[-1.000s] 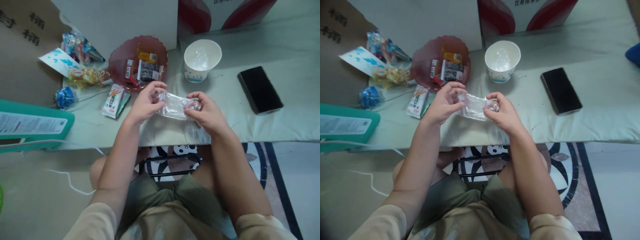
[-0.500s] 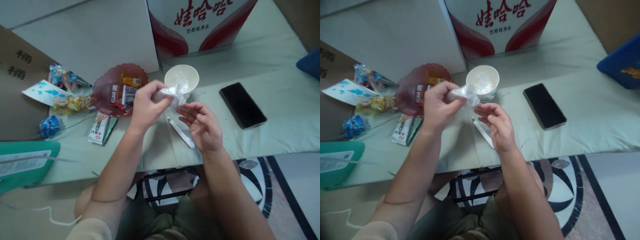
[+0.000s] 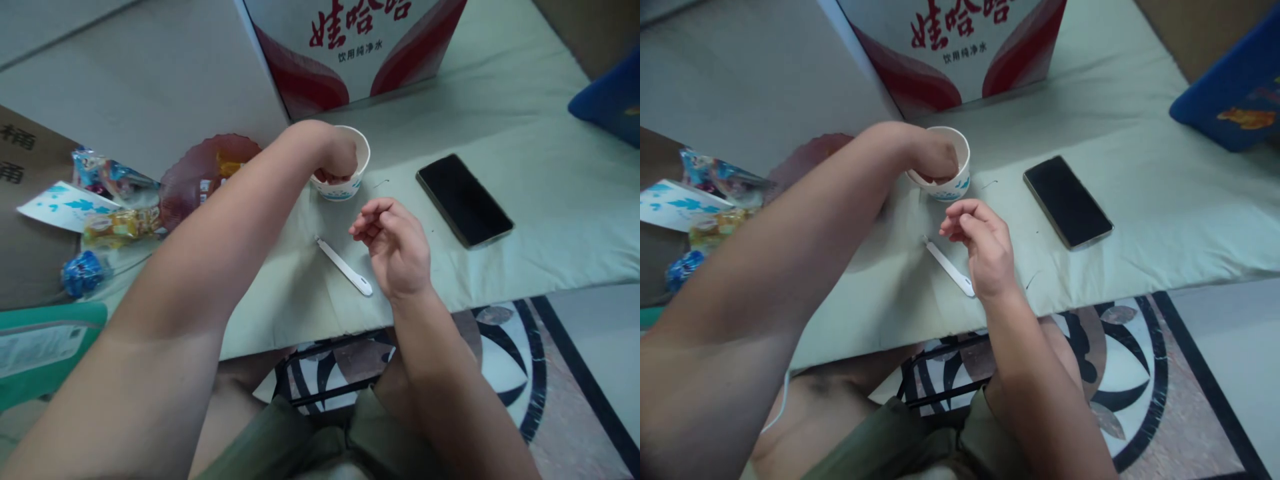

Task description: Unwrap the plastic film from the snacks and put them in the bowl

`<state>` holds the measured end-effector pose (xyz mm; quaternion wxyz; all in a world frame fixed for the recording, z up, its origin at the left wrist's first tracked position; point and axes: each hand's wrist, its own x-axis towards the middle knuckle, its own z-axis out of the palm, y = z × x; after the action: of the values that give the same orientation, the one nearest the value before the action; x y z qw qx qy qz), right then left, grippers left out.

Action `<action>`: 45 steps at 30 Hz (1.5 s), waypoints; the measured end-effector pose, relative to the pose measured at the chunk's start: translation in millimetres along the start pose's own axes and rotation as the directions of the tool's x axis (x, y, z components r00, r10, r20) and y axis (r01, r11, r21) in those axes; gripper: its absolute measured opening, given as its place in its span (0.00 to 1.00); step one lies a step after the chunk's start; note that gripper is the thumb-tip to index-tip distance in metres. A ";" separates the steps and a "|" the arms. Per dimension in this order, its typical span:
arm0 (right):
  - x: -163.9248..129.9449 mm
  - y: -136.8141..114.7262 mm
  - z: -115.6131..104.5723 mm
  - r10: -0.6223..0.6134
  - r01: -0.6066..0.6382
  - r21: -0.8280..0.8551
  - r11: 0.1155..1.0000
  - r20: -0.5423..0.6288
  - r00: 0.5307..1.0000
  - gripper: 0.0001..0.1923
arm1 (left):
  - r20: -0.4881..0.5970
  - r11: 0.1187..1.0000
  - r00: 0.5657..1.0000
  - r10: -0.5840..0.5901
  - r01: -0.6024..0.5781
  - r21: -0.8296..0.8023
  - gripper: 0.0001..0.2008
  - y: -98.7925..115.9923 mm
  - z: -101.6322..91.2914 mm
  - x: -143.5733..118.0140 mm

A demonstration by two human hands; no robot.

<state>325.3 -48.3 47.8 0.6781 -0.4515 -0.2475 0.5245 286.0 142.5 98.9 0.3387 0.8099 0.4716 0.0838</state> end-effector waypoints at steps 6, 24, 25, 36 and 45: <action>-1.2 4.3 4.2 -0.020 0.020 -0.008 1.000 0.001 1.000 0.10 | -0.395 0.980 0.897 0.196 -0.164 0.114 0.06 2.2 -19.2 -113.3; -13.1 66.8 22.2 -0.149 0.196 -0.981 -0.015 0.196 0.969 0.13 | -0.537 0.844 0.743 -0.399 0.068 -0.532 0.16 -247.8 -35.5 -322.1; -14.6 63.2 23.0 -0.126 0.187 -0.982 -0.016 0.188 0.974 0.12 | -0.512 0.800 0.745 -0.428 0.049 -0.597 0.14 -238.9 -39.8 -331.4; -37.2 38.3 16.7 -0.274 0.107 -0.897 0.429 -0.016 0.962 0.11 | 0.314 0.012 0.948 -0.045 0.315 -0.949 0.16 -161.3 28.2 -299.2; -34.6 37.6 18.9 0.176 -0.040 -0.580 0.814 0.180 0.968 0.17 | 0.333 0.152 0.943 0.026 0.325 -0.933 0.33 -146.0 63.5 -276.2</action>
<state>280.3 -72.4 28.7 0.4477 -0.5849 -0.4422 0.5117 62.2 -66.4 10.0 0.8467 0.3507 0.3331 0.2215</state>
